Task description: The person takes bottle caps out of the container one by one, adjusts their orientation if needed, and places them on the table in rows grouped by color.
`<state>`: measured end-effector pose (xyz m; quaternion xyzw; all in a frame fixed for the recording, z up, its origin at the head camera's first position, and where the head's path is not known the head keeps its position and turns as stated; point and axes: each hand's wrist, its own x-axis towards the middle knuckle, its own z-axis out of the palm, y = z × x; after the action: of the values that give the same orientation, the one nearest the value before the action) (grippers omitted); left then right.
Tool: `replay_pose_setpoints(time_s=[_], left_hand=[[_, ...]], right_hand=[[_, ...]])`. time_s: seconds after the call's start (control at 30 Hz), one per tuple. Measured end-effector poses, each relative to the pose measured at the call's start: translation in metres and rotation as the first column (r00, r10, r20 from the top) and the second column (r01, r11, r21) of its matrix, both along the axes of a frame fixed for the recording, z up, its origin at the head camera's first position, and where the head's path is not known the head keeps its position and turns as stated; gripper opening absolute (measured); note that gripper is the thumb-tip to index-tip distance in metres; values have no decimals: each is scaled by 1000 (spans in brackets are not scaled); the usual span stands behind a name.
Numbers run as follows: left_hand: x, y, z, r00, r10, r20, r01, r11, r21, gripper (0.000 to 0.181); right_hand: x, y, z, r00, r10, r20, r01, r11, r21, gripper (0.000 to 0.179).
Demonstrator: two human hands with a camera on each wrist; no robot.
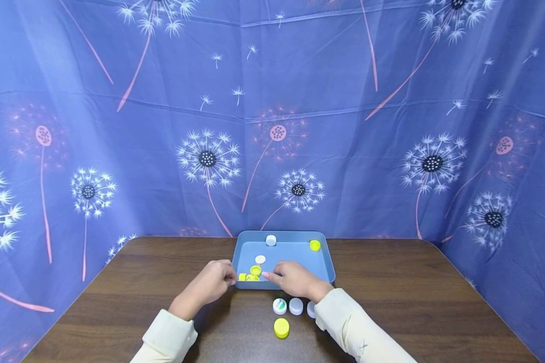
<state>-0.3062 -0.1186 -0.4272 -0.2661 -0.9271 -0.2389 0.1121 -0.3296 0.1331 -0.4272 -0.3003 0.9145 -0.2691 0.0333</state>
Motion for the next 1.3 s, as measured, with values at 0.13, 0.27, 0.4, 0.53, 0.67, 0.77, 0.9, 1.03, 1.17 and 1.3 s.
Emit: replay_pose_setpoints(time_s=[0.13,0.27,0.4,0.53,0.67,0.77,0.9,1.03,1.17,1.3], left_hand=[[0,0,0,1000,2,12,-2,1000,1,18],[0,1,0,1000,2,15,-2,1000,-1,17],[0,1,0,1000,9,14,-9,1000,-6,17],[1,1,-1,1000,17,17,-17,1000,-12,17],[2,1,-1,1000,13,16,-13,1000,-9,18],[2,1,-1,1000,5,8,-5,1000,-7,18],[3,0,-1,1000,10,11,-9,1000,-4,18],[3,1,0,1000,15,23,-15,1000,4,18],[2,1,0,1000,13,15,-13,1000,3,18],[1,1,0,1000,12,9,-12,1000,0,17]], right_hand=[[0,0,-1,999,-39,6,39,999,13,41],[-1,2,-2,999,-47,-24,48,999,15,41],[-1,4,-3,998,-41,-41,41,999,8,29],[-1,6,-5,999,-26,-34,26,1000,-8,23],[-1,8,-6,998,9,-55,-9,1000,-6,28],[0,8,-5,998,28,-64,-28,1000,2,28],[0,8,-6,997,43,-58,-43,999,5,31],[0,6,-5,997,79,-21,-78,997,18,40],[-1,5,-4,994,112,2,-112,993,30,41],[-2,5,-4,994,111,-3,-110,993,32,36]])
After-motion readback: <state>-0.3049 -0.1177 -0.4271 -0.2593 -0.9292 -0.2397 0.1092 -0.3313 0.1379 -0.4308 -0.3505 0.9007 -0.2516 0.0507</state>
